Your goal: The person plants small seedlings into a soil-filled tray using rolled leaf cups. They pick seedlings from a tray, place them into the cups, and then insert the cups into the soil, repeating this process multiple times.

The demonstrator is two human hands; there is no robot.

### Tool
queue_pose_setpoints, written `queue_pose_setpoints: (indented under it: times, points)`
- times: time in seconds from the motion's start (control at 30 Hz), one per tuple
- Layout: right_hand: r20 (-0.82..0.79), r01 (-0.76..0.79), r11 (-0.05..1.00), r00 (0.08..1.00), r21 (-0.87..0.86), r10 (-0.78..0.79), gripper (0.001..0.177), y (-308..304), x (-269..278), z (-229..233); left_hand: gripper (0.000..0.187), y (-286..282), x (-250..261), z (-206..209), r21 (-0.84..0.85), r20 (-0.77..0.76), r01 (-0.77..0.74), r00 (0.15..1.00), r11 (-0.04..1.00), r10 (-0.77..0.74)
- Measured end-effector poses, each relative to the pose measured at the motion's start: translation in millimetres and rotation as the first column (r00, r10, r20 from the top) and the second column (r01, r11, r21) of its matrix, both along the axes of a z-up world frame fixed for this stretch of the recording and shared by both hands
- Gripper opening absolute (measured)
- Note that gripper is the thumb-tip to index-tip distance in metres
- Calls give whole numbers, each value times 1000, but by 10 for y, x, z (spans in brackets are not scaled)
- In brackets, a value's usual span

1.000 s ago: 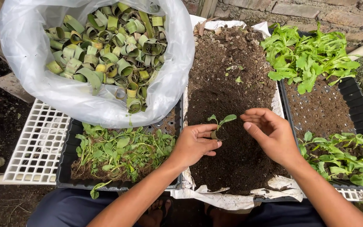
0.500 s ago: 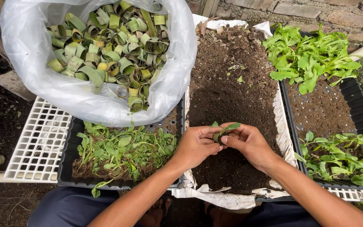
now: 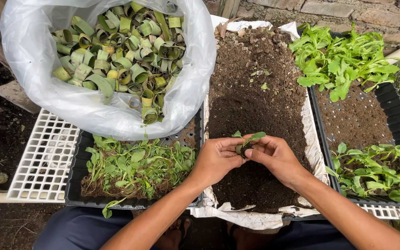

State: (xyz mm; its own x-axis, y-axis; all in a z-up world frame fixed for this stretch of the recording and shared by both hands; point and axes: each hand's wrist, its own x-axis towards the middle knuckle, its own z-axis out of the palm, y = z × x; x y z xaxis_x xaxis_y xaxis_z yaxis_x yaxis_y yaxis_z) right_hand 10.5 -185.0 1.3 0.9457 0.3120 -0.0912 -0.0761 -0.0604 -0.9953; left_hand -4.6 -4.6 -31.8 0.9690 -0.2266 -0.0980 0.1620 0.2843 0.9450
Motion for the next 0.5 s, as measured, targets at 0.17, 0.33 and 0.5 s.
queue_pose_setpoints:
  times: [0.17, 0.33, 0.5]
  points:
    - [-9, 20, 999, 1000, -30, -20, 34, 13, 21, 1, 52, 11, -16, 26, 13, -1, -18, 1000, 1000, 18]
    - [8, 39, 996, 999, -76, -39, 30, -89, 76, -165, 49, 41, -52, 0, 47, 8, -10, 1000, 999, 10]
    - [0, 43, 997, 999, -70, -43, 27, -104, 66, -234, 52, 34, -33, -70, 17, 9, 13, 1000, 1000, -13]
